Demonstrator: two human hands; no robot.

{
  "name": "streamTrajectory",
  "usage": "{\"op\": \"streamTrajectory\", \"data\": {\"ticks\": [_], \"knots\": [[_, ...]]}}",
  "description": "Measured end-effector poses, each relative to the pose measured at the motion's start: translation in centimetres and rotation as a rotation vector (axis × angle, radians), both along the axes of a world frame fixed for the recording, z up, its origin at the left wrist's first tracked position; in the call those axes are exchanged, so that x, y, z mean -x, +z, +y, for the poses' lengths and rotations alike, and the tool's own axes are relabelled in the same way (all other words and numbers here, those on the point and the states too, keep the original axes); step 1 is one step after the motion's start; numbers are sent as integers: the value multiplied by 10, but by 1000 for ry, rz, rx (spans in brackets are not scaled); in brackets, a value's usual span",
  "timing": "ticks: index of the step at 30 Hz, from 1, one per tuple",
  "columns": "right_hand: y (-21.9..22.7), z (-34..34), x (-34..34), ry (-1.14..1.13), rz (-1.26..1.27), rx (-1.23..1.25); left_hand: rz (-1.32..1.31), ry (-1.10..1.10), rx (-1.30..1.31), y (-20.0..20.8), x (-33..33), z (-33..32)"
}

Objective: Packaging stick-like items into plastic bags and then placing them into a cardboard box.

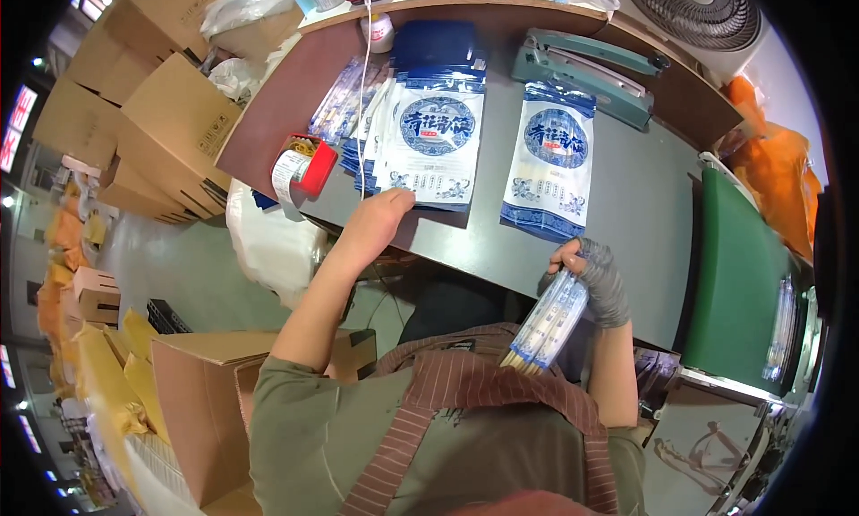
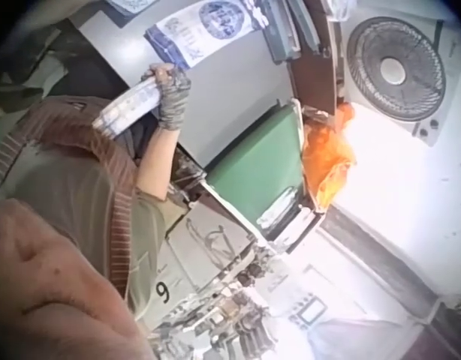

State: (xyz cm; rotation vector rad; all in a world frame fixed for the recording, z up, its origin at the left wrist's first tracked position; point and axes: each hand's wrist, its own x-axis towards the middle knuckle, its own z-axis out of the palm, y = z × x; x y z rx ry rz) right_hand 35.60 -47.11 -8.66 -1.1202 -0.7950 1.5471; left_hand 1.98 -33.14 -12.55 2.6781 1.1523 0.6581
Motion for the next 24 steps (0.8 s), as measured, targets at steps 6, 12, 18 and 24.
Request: {"op": "streamTrajectory", "data": {"ticks": [6,12,18,24], "knots": [[4,-6,1,-30,-28,-5,-339,-33,647,17,-17,39],[0,-19,-4,-79,14,-53,-386,-195,665,2,-24,56],[1,-32,-13,-107,2,-66,-398,-60,781,13,-48,44],[4,-42,-13,-197,-22,-64,-558,65,654,6,-97,17]]}}
